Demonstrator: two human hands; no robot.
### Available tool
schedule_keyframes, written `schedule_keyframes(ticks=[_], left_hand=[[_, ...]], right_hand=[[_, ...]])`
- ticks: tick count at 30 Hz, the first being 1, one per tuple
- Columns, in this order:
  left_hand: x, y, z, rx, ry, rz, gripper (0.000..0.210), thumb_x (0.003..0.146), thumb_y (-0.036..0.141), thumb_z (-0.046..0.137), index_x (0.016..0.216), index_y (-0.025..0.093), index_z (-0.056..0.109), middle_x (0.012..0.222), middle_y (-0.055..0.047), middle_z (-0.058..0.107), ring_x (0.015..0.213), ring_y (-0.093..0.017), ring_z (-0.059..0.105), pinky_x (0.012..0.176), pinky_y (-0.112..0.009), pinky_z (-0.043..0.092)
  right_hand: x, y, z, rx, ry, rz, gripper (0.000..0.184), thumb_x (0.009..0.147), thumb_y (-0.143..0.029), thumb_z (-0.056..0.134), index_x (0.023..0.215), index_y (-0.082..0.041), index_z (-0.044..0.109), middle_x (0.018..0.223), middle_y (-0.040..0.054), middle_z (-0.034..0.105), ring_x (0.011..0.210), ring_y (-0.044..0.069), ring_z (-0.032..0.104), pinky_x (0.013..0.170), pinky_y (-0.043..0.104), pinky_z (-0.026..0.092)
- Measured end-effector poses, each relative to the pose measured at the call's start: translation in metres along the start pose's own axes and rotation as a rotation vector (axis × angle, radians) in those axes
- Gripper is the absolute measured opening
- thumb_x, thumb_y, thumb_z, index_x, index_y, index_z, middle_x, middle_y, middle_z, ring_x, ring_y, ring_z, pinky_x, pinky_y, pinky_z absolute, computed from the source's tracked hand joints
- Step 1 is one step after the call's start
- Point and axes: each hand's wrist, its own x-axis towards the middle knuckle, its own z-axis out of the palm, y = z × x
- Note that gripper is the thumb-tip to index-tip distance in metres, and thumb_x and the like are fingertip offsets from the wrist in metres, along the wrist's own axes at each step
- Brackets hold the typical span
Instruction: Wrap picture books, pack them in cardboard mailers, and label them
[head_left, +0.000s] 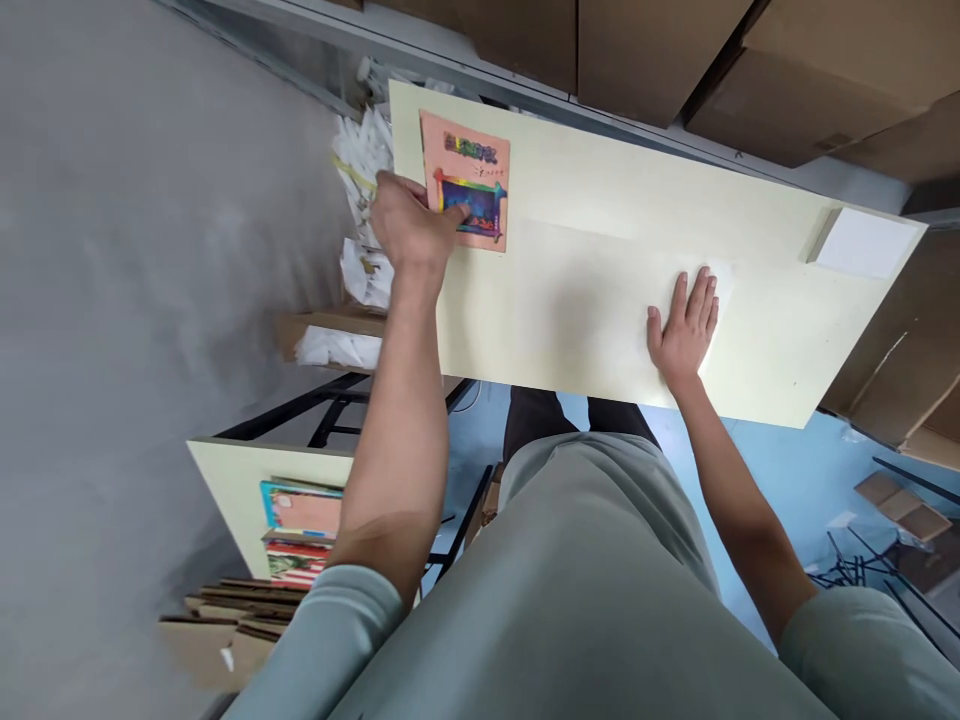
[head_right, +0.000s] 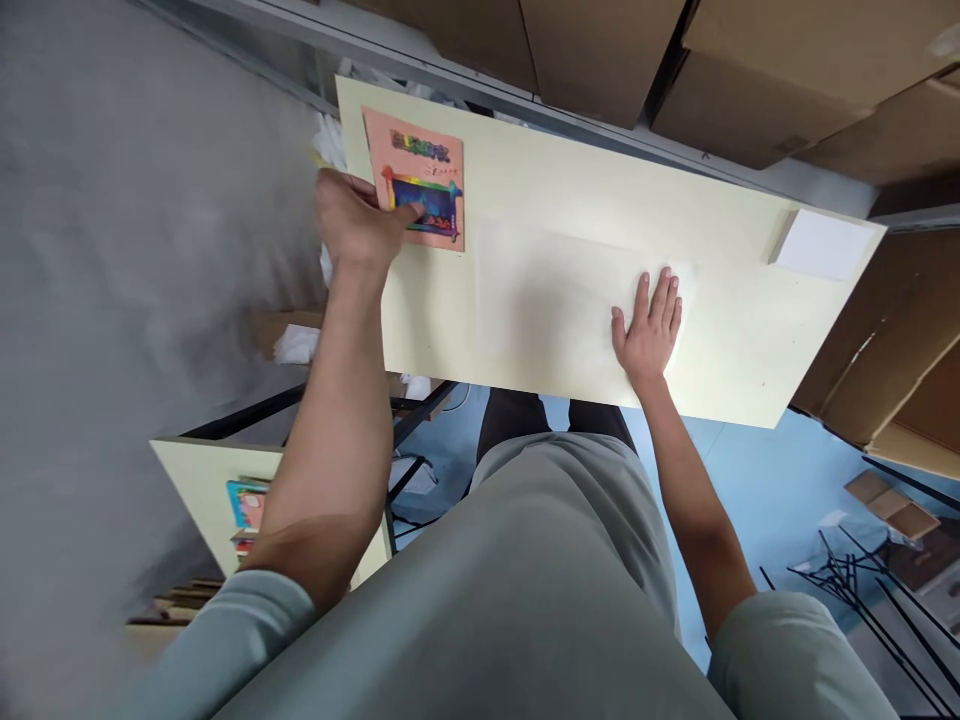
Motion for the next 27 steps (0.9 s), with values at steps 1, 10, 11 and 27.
schedule_keyframes(ticks=[1,10,11,27], left_hand=[[-0.006,0.010,-0.006,0.052,0.056,-0.064,0.049,0.080,0.010,0.104,0.097,0.016,0.059,0.099,0.000,0.076,0.106,-0.021,0.077,0.114,-0.043,0.061],[-0.132,0.081,-0.055,-0.503,-0.070,-0.094,0.023,0.097,0.039,0.089,0.107,0.020,0.080,0.087,0.002,0.070,0.060,-0.009,0.045,0.057,-0.026,0.041],[-0.145,0.081,-0.049,-0.533,-0.156,-0.155,0.023,0.096,0.041,0.090,0.104,0.023,0.081,0.082,0.002,0.067,0.059,-0.010,0.045,0.057,-0.027,0.041],[-0.158,0.044,0.001,-0.313,-0.296,-0.266,0.008,0.092,0.027,0.085,0.090,0.023,0.079,0.077,0.001,0.067,0.065,-0.015,0.058,0.062,-0.029,0.048]], right_hand=[[0.000,0.000,-0.001,0.001,-0.001,0.002,0.082,0.116,-0.057,0.034,0.186,-0.014,0.035,0.196,0.0235,0.028,0.186,0.038,0.022,0.144,0.071,0.029],[0.002,0.003,0.003,-0.016,0.006,-0.007,0.082,0.117,-0.058,0.029,0.187,-0.014,0.030,0.196,0.0234,0.026,0.186,0.039,0.019,0.144,0.073,0.027],[0.002,0.003,0.004,-0.023,0.011,-0.011,0.083,0.117,-0.059,0.028,0.187,-0.014,0.030,0.197,0.0234,0.025,0.186,0.039,0.019,0.144,0.073,0.027],[0.001,0.003,0.004,-0.005,0.002,-0.011,0.084,0.117,-0.061,0.028,0.187,-0.014,0.032,0.196,0.0239,0.028,0.186,0.039,0.020,0.145,0.073,0.026]])
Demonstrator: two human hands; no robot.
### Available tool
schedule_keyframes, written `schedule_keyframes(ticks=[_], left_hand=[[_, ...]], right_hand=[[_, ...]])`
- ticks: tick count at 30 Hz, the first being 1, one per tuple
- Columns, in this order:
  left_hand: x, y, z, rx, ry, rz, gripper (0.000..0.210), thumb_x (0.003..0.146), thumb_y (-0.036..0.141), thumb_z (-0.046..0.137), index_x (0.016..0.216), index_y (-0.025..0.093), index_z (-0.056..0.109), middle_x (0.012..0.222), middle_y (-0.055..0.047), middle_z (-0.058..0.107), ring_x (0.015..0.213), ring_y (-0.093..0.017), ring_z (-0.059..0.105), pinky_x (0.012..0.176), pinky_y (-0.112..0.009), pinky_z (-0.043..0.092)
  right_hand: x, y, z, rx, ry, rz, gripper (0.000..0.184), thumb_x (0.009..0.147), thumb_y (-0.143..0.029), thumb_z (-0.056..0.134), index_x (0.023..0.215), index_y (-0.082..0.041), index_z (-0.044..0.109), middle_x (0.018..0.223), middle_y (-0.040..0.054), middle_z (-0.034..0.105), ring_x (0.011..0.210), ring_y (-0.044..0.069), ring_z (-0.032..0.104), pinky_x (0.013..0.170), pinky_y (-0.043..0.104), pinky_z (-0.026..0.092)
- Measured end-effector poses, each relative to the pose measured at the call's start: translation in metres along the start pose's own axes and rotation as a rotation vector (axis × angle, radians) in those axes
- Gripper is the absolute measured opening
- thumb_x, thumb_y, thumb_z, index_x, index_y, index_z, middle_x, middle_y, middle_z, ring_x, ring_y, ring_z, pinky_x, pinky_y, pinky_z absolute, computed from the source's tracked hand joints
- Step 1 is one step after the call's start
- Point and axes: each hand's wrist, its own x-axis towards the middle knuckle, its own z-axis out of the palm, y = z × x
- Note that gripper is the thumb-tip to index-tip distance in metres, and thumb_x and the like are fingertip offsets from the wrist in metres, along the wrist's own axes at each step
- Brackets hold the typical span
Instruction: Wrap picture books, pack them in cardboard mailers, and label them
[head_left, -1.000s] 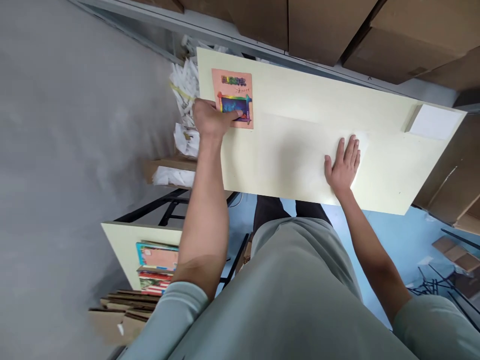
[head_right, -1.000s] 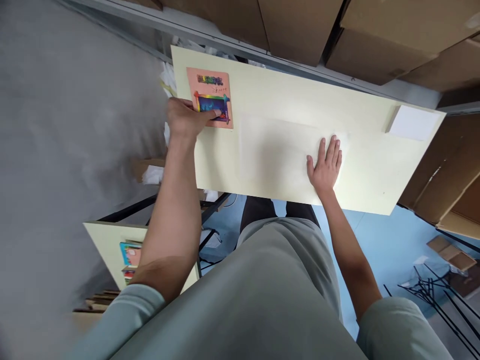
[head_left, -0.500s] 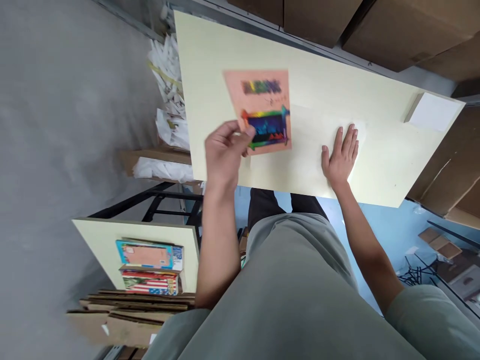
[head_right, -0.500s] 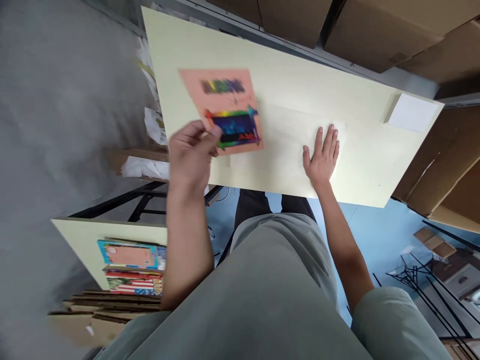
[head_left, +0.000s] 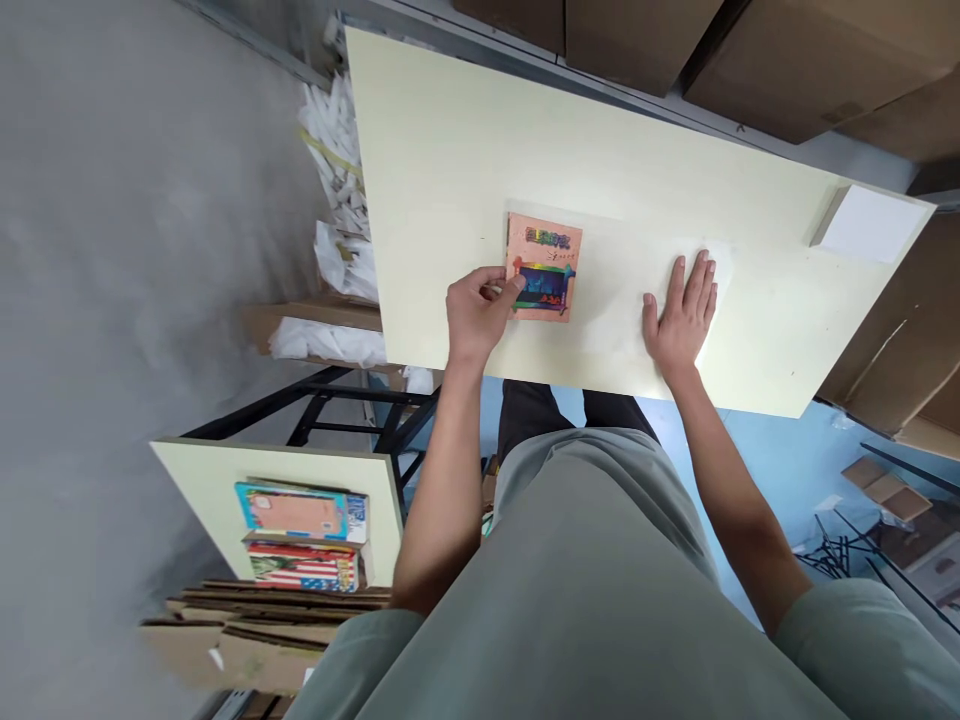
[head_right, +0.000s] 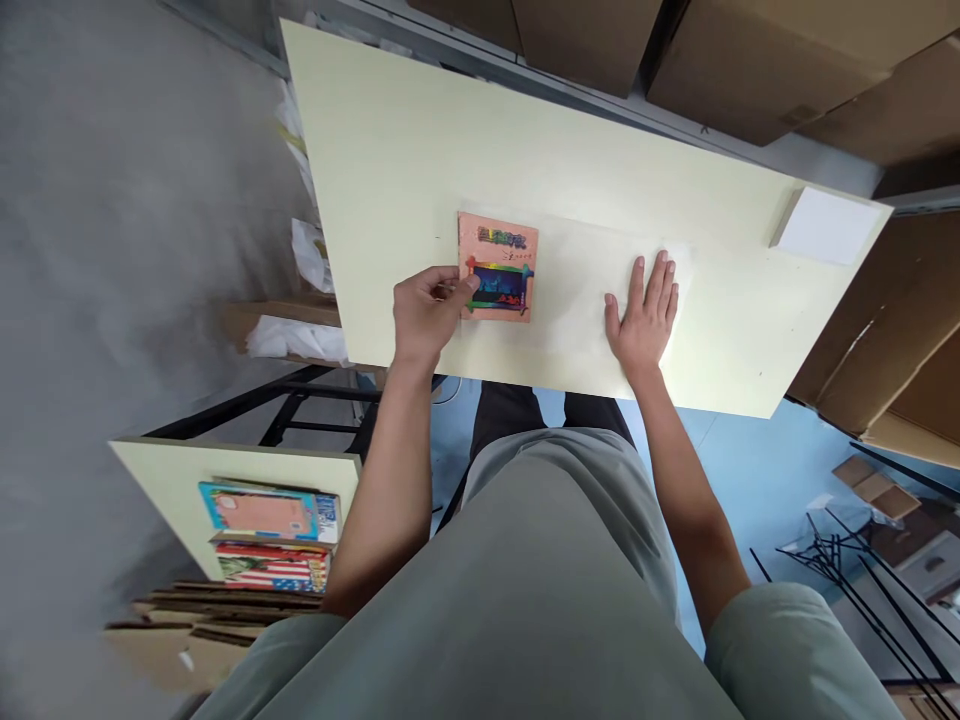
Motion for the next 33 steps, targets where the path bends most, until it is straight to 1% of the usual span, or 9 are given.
schedule_keyframes(ticks=[5,10,16,19,22,24,27,29,33], left_hand=[[-0.016,0.014,-0.014,-0.147,-0.088,0.024,0.024,0.091,0.044,0.092,0.090,0.023,0.082,0.075,0.000,0.068,0.067,-0.016,0.060,0.060,-0.027,0.049],[-0.012,0.001,0.003,-0.144,-0.132,-0.030,0.033,0.091,0.052,0.094,0.085,0.023,0.078,0.072,-0.001,0.069,0.066,-0.017,0.062,0.060,-0.028,0.051],[-0.009,-0.015,0.024,0.120,0.025,0.043,0.008,0.096,0.030,0.085,0.097,0.022,0.082,0.083,0.000,0.074,0.069,-0.017,0.066,0.070,-0.030,0.054],[-0.015,-0.018,0.025,0.243,0.133,0.109,0.018,0.097,0.031,0.087,0.113,0.024,0.082,0.101,-0.004,0.078,0.082,-0.020,0.071,0.085,-0.035,0.062],[-0.016,-0.025,0.021,0.311,0.243,0.153,0.034,0.101,0.037,0.086,0.131,0.024,0.076,0.123,-0.011,0.075,0.099,-0.024,0.074,0.101,-0.044,0.065],[-0.014,-0.031,0.018,0.338,0.256,0.131,0.026,0.105,0.040,0.081,0.123,0.022,0.076,0.122,-0.013,0.073,0.106,-0.028,0.075,0.109,-0.048,0.064],[-0.010,-0.035,0.013,0.355,0.191,0.084,0.019,0.108,0.041,0.075,0.102,0.023,0.072,0.112,-0.012,0.072,0.106,-0.031,0.074,0.114,-0.052,0.061],[-0.011,-0.031,0.009,0.369,0.151,0.126,0.018,0.108,0.039,0.072,0.099,0.024,0.070,0.112,-0.013,0.073,0.110,-0.032,0.073,0.116,-0.053,0.059],[-0.026,-0.011,0.001,0.369,0.045,0.236,0.015,0.109,0.037,0.067,0.102,0.024,0.070,0.108,-0.012,0.076,0.103,-0.030,0.074,0.105,-0.048,0.062]], right_hand=[[0.000,0.000,0.000,0.003,-0.005,0.005,0.084,0.117,-0.061,0.030,0.187,-0.014,0.032,0.196,0.0234,0.028,0.186,0.039,0.020,0.145,0.072,0.025],[0.000,-0.002,-0.003,0.005,-0.024,0.008,0.083,0.117,-0.060,0.029,0.187,-0.016,0.031,0.197,0.0217,0.025,0.186,0.039,0.018,0.144,0.074,0.027],[0.001,0.001,-0.001,0.002,-0.014,-0.007,0.082,0.118,-0.059,0.028,0.189,-0.018,0.028,0.198,0.0200,0.024,0.186,0.039,0.019,0.144,0.074,0.027],[-0.001,-0.002,-0.006,-0.009,-0.006,0.000,0.081,0.119,-0.058,0.026,0.189,-0.017,0.026,0.197,0.0210,0.024,0.186,0.041,0.019,0.144,0.077,0.027],[-0.007,-0.022,-0.018,0.041,0.008,0.001,0.077,0.121,-0.053,0.025,0.187,-0.014,0.029,0.196,0.0235,0.027,0.186,0.042,0.018,0.143,0.079,0.027],[-0.014,-0.047,-0.027,0.131,-0.029,-0.079,0.071,0.122,-0.046,0.026,0.185,-0.015,0.036,0.194,0.0215,0.034,0.185,0.040,0.024,0.143,0.078,0.032],[-0.024,-0.092,-0.033,0.290,-0.157,-0.254,0.061,0.121,-0.033,0.029,0.175,-0.021,0.054,0.182,0.0169,0.055,0.174,0.034,0.047,0.141,0.069,0.045],[-0.028,-0.116,-0.034,0.348,-0.231,-0.305,0.056,0.120,-0.026,0.034,0.166,-0.019,0.064,0.176,0.0182,0.062,0.163,0.034,0.058,0.137,0.063,0.051],[-0.026,-0.133,-0.036,0.360,-0.281,-0.278,0.049,0.118,-0.021,0.040,0.157,-0.012,0.070,0.172,0.0231,0.064,0.154,0.035,0.063,0.133,0.059,0.056]])
